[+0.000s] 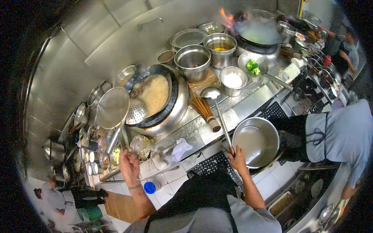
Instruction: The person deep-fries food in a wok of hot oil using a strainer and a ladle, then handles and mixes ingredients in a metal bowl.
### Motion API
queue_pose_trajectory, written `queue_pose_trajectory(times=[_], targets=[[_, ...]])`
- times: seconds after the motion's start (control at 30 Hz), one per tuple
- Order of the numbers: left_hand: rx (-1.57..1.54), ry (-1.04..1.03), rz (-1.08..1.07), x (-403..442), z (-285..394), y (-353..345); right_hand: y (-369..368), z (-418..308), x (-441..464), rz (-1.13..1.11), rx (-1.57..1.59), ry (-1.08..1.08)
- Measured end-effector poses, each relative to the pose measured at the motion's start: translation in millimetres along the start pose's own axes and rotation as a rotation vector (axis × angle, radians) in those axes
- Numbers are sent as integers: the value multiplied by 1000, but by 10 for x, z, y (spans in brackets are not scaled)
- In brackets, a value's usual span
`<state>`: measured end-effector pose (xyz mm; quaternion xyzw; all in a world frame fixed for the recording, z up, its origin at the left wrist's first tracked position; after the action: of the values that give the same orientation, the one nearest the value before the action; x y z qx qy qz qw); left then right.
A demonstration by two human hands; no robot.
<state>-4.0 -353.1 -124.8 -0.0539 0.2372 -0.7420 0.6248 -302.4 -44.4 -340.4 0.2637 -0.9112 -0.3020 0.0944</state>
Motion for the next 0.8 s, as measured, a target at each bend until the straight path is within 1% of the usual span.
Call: queue_pose_trajectory(times=[0.03, 0.1, 0.13, 0.23, 0.27, 0.3, 0.37, 0.4, 0.5, 0.6, 0.67, 0.73, 0.77, 0.8], targets=[[64, 0, 72, -97, 188, -189, -62, 78, 34, -43, 77, -34], [116, 28, 105, 12, 340, -107, -186, 181, 46, -138, 229, -105], [140, 46, 76, 80, 423, -60, -105, -16, 85, -172, 186, -150], [206, 89, 0, 388, 625, 182, -99, -160, 288, -247, 129, -207], [231, 89, -21, 563, 670, 306, -63, -317, 350, -176, 194, -128], [256, 92, -44, 718, 733, 400, -97, -334, 399, -124, 230, -99], [632, -32, -57, 1003, 906, 480, -184, -327, 468, -15, 300, -43], [820, -96, -65, 1155, 995, 529, -124, -403, 480, -48, 266, -55], [1487, -646, -42, 1707, 1133, 758, 42, -799, 312, -116, 285, -226], [1581, -641, -91, 2210, 1148, 966, 26, -1050, 121, -118, 346, -224], [1563, -750, -146, 2478, 1078, 1120, 73, -1486, 39, -146, 407, -255], [1555, -840, -186, 2708, 993, 1222, -15, -1816, 31, -178, 495, -221], [1525, -695, -221, 2804, 977, 1265, -60, -1968, 27, -193, 540, -206], [1491, -551, -256, 2748, 1043, 1151, -111, -2155, 36, -195, 536, -189]])
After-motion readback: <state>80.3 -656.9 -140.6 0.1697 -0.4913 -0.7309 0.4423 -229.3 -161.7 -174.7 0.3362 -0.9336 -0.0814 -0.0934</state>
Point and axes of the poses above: each hand's wrist, its own x-axis towards the middle knuckle, its own y-axis out of the back of the hand, z = x × y, the point moved 1 cm from there along x, towards the middle knuckle, and after that the axes turned 5 degrees about x, right-handed, at the moved point
